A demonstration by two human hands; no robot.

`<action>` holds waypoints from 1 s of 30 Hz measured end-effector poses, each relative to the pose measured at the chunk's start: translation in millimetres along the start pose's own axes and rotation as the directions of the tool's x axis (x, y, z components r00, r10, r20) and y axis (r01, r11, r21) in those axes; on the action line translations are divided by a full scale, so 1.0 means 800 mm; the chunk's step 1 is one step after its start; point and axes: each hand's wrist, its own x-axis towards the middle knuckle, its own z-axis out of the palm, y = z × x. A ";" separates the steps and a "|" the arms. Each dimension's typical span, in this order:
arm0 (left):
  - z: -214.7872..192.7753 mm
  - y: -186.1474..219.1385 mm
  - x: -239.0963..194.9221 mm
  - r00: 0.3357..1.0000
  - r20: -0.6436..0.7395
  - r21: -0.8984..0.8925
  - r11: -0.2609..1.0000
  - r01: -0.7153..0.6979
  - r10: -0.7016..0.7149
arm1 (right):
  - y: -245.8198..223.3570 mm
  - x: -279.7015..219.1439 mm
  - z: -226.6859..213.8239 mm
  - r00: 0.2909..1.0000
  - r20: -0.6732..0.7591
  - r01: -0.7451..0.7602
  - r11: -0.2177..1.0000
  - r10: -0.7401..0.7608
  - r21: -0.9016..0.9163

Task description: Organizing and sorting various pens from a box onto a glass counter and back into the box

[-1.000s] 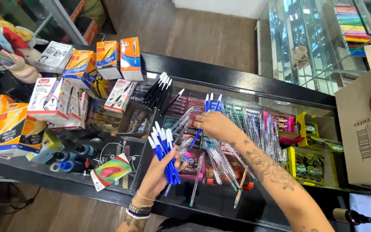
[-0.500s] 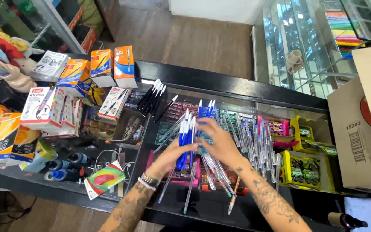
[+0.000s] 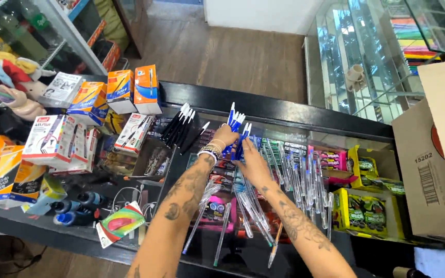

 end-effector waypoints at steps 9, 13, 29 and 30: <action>-0.015 0.030 0.009 0.995 -0.095 0.253 0.966 0.060 -0.037 | 0.015 0.044 0.012 0.990 -0.115 -0.063 0.988 0.079 0.139; -0.031 0.052 -0.033 0.989 -0.143 0.209 0.978 -0.012 0.043 | 0.035 0.058 0.023 0.987 -0.123 -0.071 0.961 0.107 0.267; -0.043 -0.032 -0.051 0.917 -0.158 0.190 0.922 -0.336 0.367 | 0.061 0.044 -0.005 0.963 -0.248 -0.046 0.972 0.105 0.232; -0.046 -0.022 -0.067 0.916 -0.160 0.190 0.922 -0.336 0.367 | 0.065 0.047 -0.008 0.963 -0.249 -0.044 0.972 0.103 0.231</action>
